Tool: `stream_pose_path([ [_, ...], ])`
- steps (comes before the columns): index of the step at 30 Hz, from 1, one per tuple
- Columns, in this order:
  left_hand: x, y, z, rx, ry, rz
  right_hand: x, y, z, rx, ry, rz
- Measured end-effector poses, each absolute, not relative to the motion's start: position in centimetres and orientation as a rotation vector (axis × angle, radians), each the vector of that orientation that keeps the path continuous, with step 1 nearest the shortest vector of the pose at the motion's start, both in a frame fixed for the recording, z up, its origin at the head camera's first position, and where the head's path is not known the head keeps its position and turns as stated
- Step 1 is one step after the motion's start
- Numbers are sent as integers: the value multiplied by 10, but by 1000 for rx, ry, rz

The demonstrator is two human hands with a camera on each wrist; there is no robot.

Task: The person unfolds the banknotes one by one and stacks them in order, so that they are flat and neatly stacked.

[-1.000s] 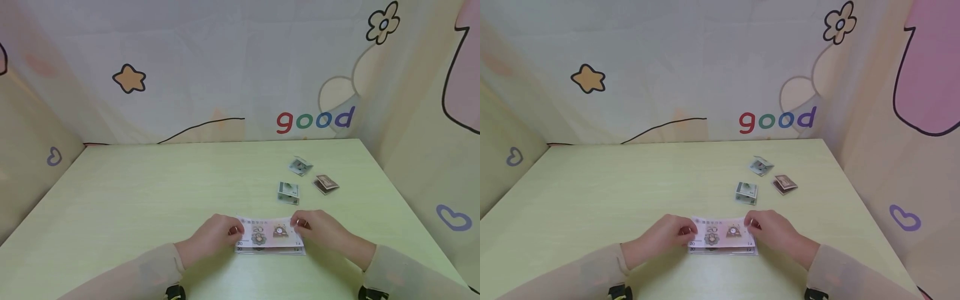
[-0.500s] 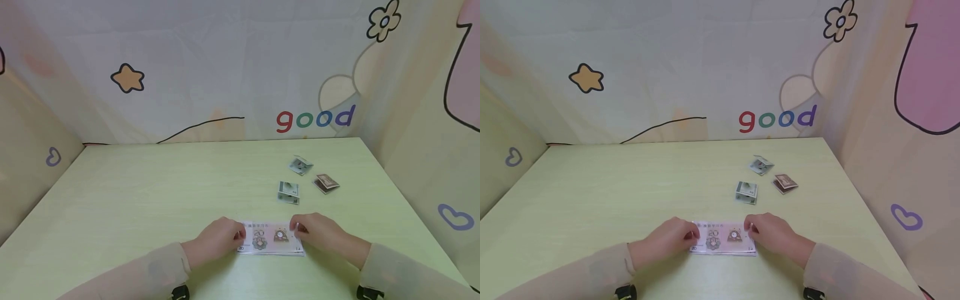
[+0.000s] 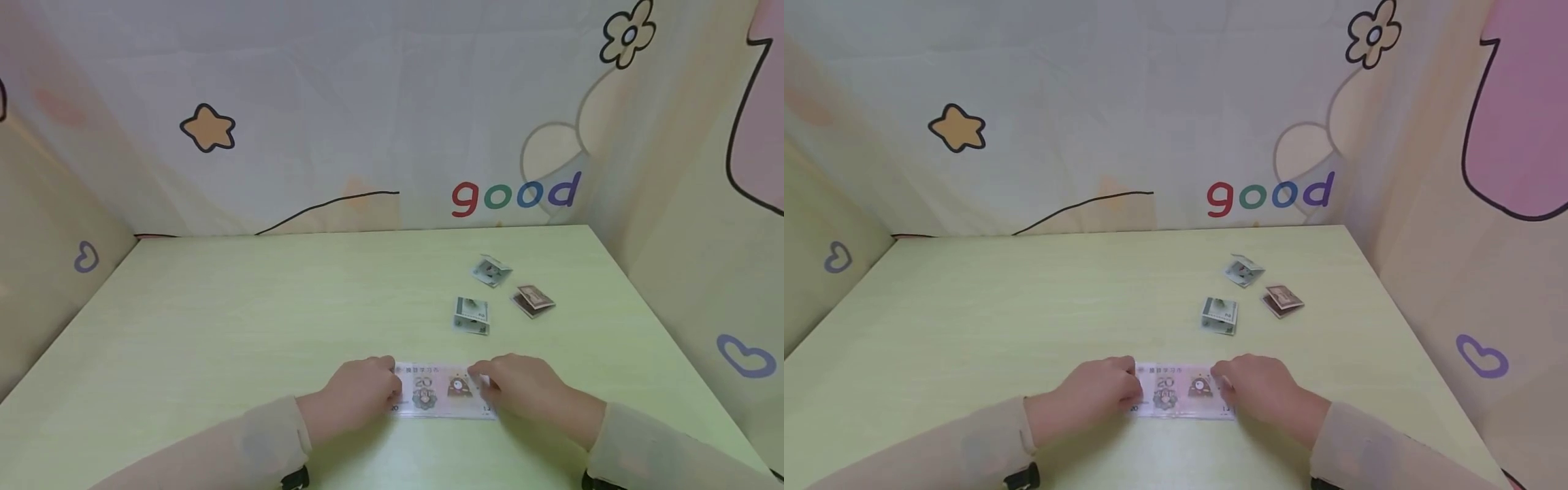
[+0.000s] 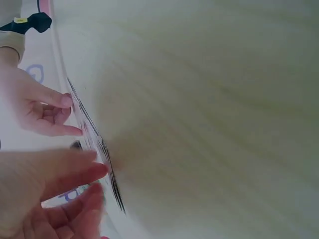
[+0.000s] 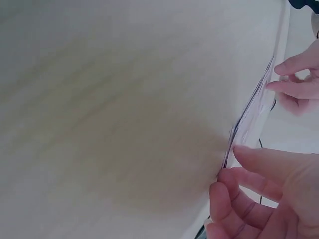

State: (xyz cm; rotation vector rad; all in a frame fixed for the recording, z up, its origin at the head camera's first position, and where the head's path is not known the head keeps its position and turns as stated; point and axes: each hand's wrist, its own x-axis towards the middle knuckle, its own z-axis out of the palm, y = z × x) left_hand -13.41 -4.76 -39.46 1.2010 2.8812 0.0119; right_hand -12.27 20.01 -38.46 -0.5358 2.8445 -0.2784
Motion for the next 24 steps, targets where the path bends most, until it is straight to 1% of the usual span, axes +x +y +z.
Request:
stream_pose_path([
  [4, -132, -52, -394, 1439, 2868, -160, -121, 201, -383, -537, 2823, -272],
  [7, -132, -54, -393, 1546, 2793, -218, -121, 202, -383, -531, 2809, -273],
  [15, -122, -49, -390, 1577, 2698, -375, -123, 203, -383, -533, 2814, -241],
  [24, -112, -40, -392, 1582, 2718, -386, -123, 204, -382, -469, 2790, -256],
])
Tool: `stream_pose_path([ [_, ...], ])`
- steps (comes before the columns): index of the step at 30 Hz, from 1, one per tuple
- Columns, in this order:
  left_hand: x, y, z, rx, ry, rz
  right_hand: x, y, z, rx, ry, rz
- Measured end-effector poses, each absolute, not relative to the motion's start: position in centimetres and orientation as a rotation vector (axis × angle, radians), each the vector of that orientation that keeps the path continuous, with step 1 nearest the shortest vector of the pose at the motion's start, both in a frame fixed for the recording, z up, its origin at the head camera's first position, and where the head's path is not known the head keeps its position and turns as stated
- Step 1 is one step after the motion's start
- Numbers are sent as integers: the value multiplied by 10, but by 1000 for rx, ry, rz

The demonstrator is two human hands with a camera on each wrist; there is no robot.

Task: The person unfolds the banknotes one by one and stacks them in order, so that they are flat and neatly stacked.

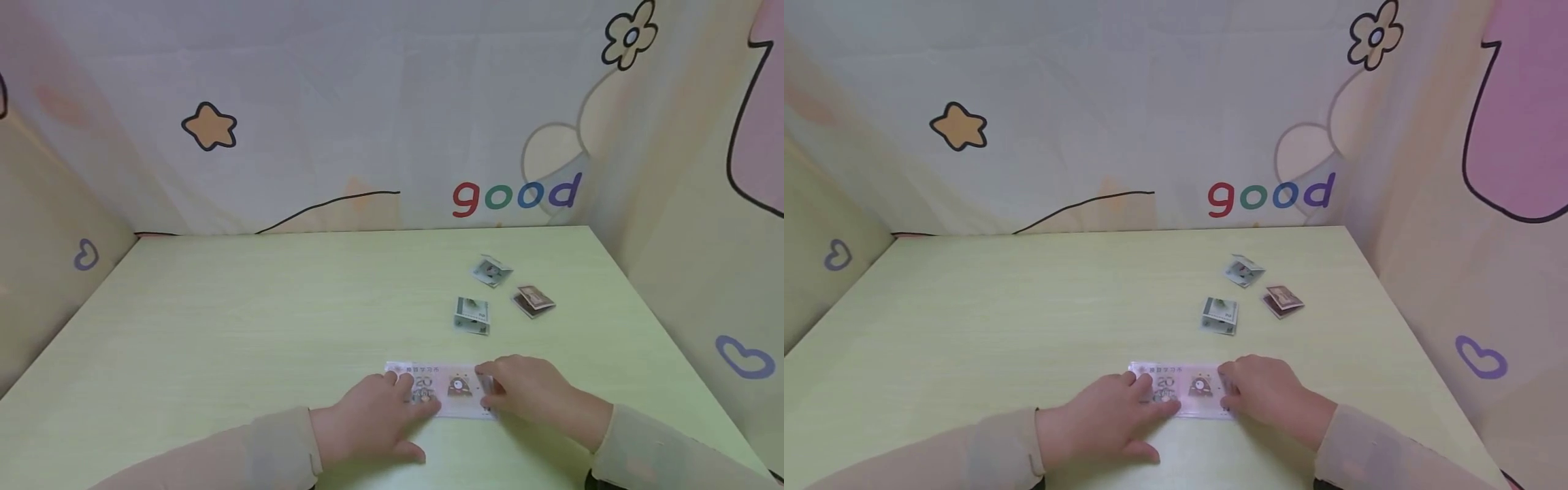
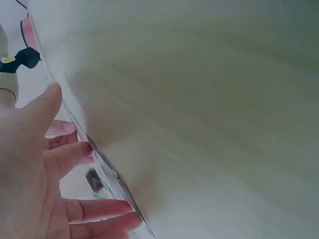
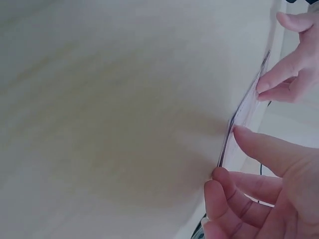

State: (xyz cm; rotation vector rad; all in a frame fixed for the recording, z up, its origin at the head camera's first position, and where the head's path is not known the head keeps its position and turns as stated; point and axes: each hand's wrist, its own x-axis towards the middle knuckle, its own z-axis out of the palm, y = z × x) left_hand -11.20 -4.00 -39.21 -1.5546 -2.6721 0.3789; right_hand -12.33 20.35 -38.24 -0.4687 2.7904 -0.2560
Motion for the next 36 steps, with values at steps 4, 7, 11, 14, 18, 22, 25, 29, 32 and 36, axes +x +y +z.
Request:
stream_pose_path([
  [4, -111, -38, -393, -1545, -2642, 402, -130, 209, -379, -426, 2814, -342],
  [7, -111, -37, -393, -1541, -2621, 402, -143, 217, -375, -402, 2882, -433],
  [11, -110, -37, -392, -1540, -2621, 398, -164, 226, -373, -331, 2953, -520],
  [14, -111, -37, -392, -1544, -2633, 394, -179, 230, -375, -290, 2950, -545],
  [18, -111, -36, -393, -1550, -2646, 368, -190, 232, -381, -333, 2949, -515],
  [22, -110, -36, -392, -1546, -2628, 387, -196, 232, -384, -373, 2972, -496],
  [25, -109, -35, -392, -1534, -2626, 424, -200, 232, -385, -356, 2984, -517],
  [29, -110, -35, -392, -1530, -2626, 455, -202, 232, -384, -303, 3039, -567],
  [32, -112, -34, -392, -1551, -2611, 453, -201, 232, -381, -266, 3077, -676],
  [36, -116, -34, -392, -1580, -2628, 373, -199, 234, -376, -230, 3048, -884],
])
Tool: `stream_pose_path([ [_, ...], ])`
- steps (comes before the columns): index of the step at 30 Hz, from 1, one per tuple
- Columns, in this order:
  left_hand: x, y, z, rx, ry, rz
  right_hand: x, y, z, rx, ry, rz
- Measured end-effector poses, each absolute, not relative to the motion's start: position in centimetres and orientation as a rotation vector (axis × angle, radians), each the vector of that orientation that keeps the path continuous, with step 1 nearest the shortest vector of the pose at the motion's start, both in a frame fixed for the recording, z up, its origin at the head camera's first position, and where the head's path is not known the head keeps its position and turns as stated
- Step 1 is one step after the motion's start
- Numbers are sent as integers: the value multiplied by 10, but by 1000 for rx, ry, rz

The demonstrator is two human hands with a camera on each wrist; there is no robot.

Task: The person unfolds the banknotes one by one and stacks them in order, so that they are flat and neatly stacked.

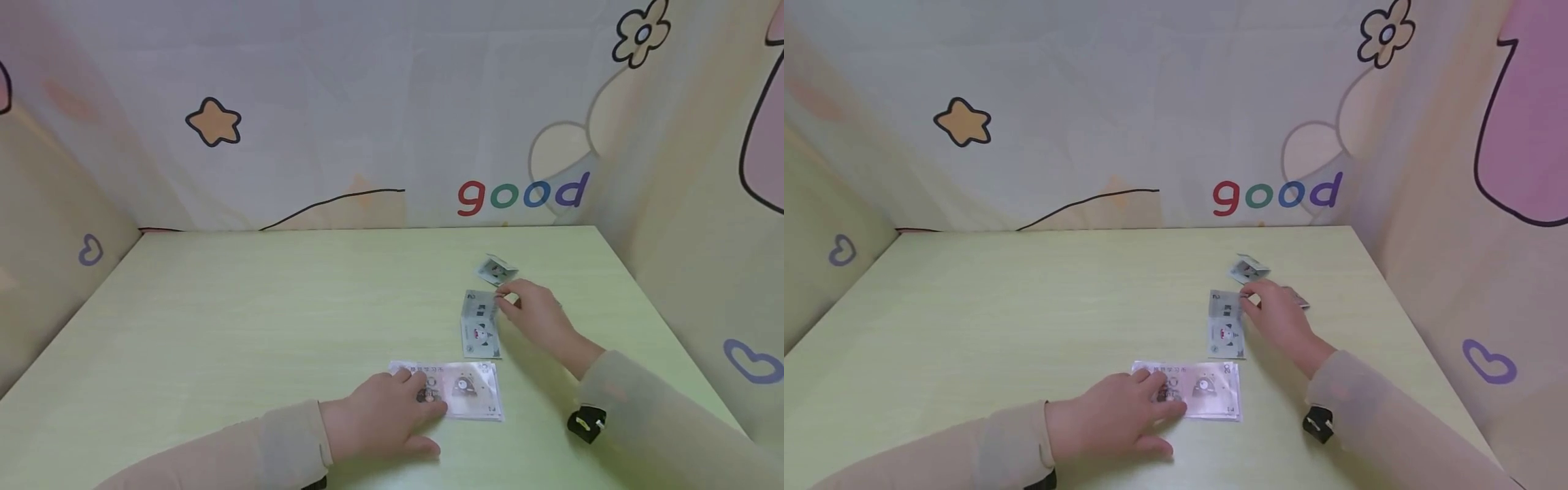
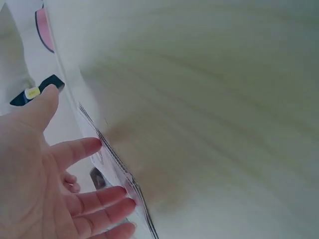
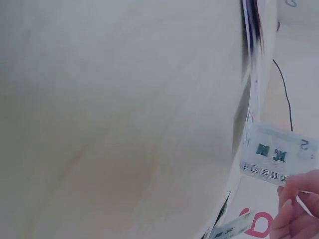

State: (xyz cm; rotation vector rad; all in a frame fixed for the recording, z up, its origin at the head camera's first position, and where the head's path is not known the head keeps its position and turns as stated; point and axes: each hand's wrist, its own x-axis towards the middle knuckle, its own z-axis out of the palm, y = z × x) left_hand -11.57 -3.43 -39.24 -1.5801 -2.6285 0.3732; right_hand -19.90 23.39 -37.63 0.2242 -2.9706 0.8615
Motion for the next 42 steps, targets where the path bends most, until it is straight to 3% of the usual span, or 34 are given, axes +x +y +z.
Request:
stream_pose_path([
  [10, -129, -34, -390, -1583, -2771, -25, -195, 241, -370, 208, -2808, 1218],
  [20, -153, -37, -366, -945, -2835, -1172, -183, 222, -369, 416, -2851, 1265],
  [25, -160, -33, -365, -794, -2747, -1546, -170, 201, -370, 612, -2904, 1298],
  [32, -164, -26, -367, -781, -2743, -1649, -159, 186, -366, 744, -2922, 1227],
  [42, -167, -41, -377, -548, -2672, -1784, -159, 209, -369, 612, -3070, 1260],
])
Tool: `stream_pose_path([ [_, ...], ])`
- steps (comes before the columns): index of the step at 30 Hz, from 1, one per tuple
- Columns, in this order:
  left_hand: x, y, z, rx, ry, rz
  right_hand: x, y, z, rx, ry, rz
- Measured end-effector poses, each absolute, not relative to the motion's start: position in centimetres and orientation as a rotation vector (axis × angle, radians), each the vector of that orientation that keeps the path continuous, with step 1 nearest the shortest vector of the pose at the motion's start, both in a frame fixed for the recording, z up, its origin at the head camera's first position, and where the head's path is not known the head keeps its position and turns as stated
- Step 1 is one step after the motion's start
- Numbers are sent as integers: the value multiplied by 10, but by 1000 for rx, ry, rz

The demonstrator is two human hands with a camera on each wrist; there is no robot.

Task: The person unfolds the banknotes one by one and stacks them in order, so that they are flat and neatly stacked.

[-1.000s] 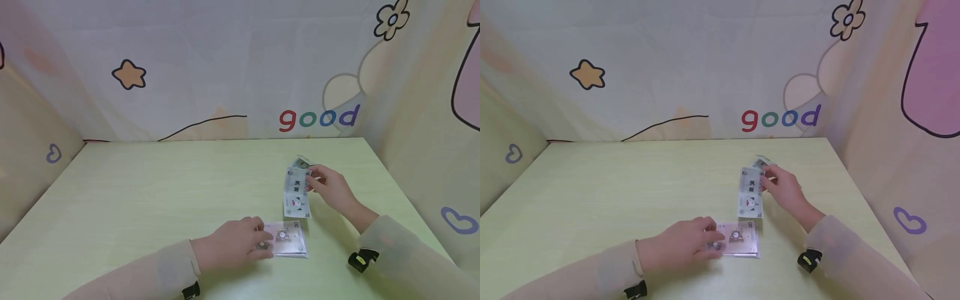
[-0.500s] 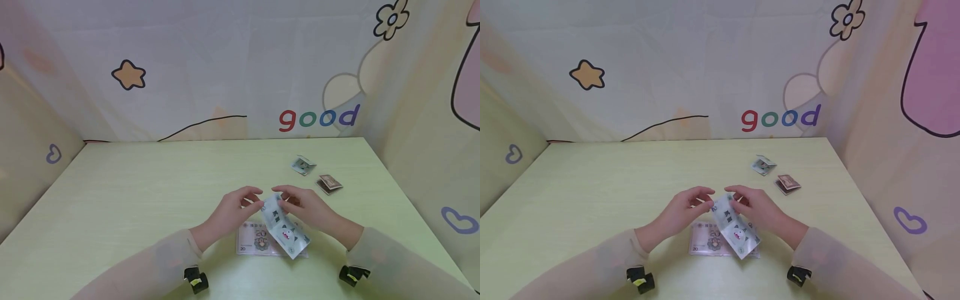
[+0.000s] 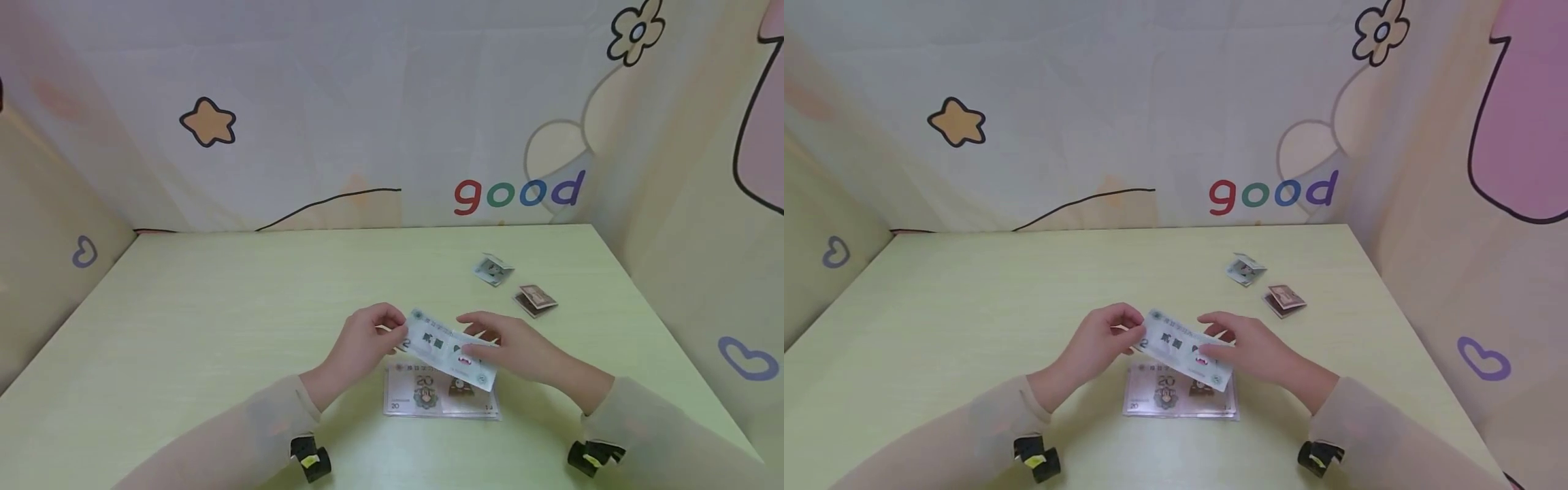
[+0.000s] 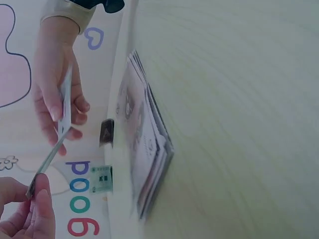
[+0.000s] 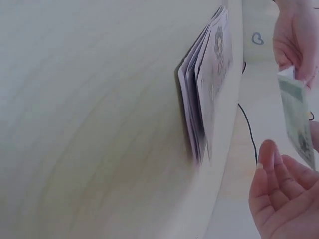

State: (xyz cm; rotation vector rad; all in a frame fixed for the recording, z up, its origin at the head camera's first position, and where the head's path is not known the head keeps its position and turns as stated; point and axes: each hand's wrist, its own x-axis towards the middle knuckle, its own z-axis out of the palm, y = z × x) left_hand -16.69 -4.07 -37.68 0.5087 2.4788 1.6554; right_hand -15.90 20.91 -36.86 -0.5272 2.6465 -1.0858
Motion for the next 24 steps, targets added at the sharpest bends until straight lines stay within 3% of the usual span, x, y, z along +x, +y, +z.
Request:
stream_pose_path([
  [12, -166, -55, -385, 408, 2455, 1626, -158, 222, -369, -386, 2571, -1222],
  [24, -154, -58, -385, 648, 2582, 1314, -159, 221, -374, -348, 2613, -1186],
])
